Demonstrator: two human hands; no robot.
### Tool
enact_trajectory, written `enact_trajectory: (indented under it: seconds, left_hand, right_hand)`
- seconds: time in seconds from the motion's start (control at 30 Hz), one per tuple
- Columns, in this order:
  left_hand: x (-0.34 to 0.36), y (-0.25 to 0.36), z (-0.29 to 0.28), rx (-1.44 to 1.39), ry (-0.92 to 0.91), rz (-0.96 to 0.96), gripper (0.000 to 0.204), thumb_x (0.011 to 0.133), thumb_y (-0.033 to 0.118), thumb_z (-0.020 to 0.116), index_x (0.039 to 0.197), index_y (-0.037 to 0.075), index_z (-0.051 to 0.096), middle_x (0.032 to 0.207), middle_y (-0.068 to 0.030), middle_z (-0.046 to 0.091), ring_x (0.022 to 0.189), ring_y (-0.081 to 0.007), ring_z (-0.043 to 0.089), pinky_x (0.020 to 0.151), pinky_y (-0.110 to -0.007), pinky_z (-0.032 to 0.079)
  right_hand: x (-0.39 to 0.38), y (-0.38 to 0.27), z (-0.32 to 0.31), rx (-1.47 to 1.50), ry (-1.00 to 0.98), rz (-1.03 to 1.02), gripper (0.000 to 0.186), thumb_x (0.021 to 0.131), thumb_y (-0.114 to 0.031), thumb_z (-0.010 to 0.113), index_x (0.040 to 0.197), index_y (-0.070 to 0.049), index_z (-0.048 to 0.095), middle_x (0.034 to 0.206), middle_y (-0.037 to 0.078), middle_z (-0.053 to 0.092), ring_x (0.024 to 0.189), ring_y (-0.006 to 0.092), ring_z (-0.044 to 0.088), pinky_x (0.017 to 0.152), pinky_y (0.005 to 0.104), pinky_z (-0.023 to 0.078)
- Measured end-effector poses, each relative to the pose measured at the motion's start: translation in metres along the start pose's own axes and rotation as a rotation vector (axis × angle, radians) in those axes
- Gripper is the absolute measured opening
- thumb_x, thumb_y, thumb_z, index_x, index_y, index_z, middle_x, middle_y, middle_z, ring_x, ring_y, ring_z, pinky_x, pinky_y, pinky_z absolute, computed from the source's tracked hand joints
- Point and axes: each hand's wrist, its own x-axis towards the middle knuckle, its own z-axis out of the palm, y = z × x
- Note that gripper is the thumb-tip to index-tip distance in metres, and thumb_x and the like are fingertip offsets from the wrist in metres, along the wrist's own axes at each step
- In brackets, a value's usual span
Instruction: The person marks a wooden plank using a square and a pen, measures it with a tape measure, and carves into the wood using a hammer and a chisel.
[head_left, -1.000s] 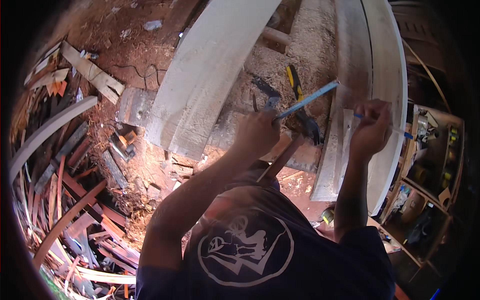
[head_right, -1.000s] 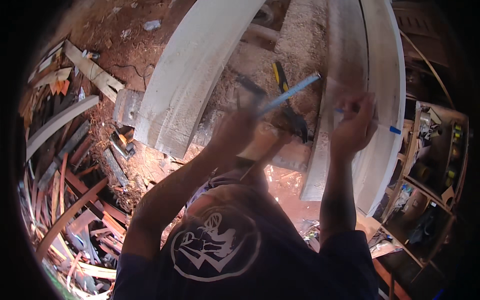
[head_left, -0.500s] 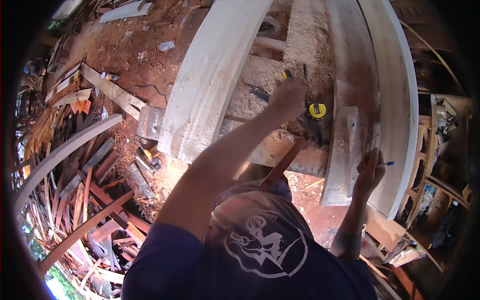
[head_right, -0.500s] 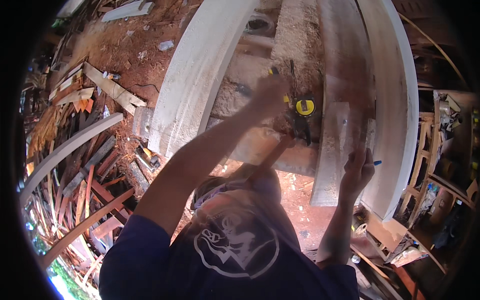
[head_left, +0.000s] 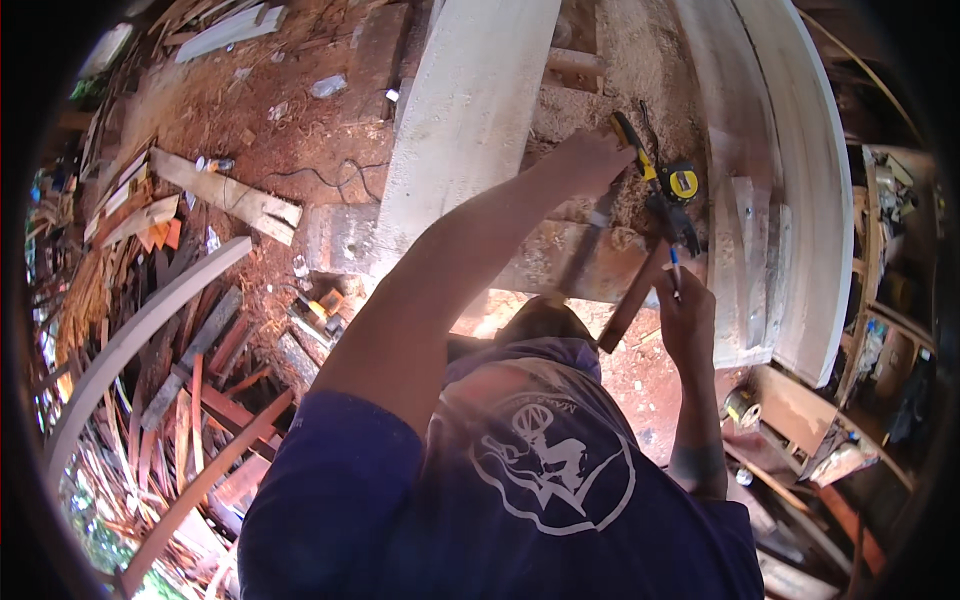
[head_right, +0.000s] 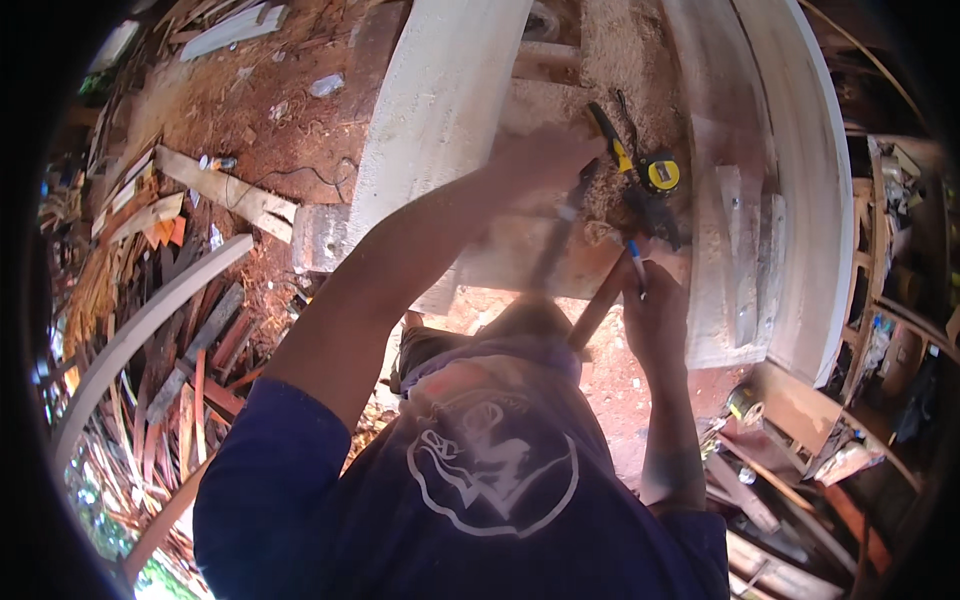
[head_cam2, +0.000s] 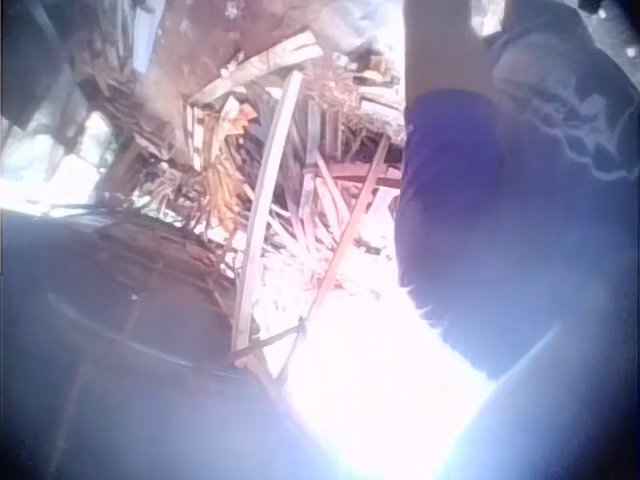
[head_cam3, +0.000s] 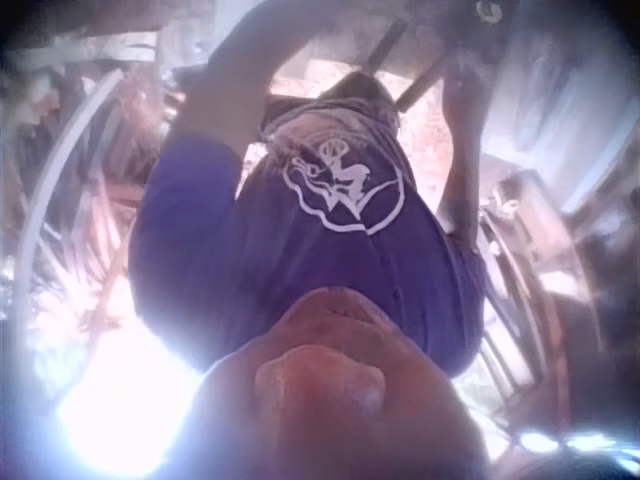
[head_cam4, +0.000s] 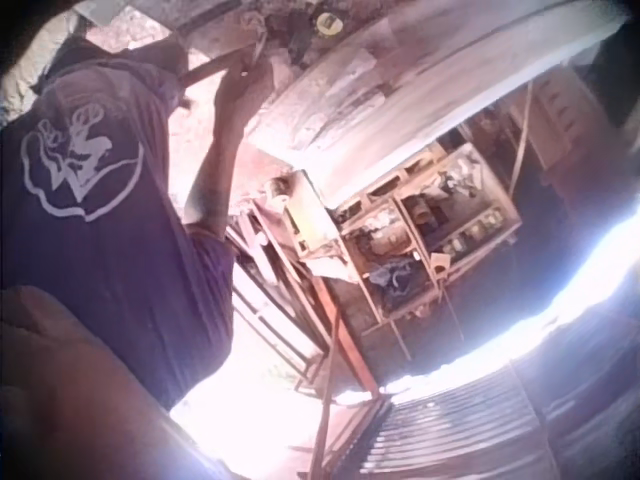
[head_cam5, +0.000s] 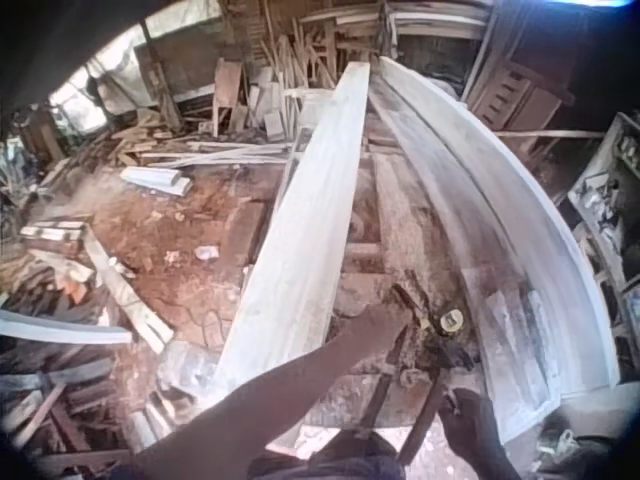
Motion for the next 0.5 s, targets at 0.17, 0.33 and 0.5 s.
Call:
enact_trajectory:
  seconds: [0.17,0.33,0.5]
  left_hand:
    - [-0.021,-0.001,-0.067,-0.282,0.321,0.320,0.040,0.083,0.016,0.062,0.122,0.007,0.060,0.095,-0.0233,0.068,0.088,-0.0398,0.070,0.083,-0.050,0.056]
    - [-0.119,-0.018,-0.122,-0.457,0.243,0.384,0.053,0.084,0.020,0.066,0.136,0.012,0.063,0.095,-0.0207,0.069,0.085,-0.0359,0.070,0.082,-0.043,0.057]
    - [-0.210,-0.059,-0.091,-0.188,0.226,0.417,0.052,0.085,0.016,0.065,0.136,0.010,0.065,0.111,-0.0209,0.064,0.099,-0.0339,0.067,0.086,-0.041,0.056]
  right_hand:
    - [-0.039,-0.019,0.058,-0.262,0.537,-0.102,0.047,0.095,-0.032,0.072,0.126,0.002,0.062,0.104,0.024,0.072,0.099,0.0422,0.070,0.085,0.0465,0.053]
    - [-0.103,-0.047,0.106,0.415,0.076,0.238,0.040,0.099,-0.029,0.065,0.125,0.001,0.065,0.089,0.012,0.075,0.084,0.0205,0.072,0.076,0.0366,0.056]
    - [-0.166,-0.156,0.182,1.207,-0.039,0.503,0.042,0.107,-0.038,0.052,0.109,-0.001,0.070,0.084,0.006,0.072,0.068,0.0085,0.063,0.055,0.0234,0.045]
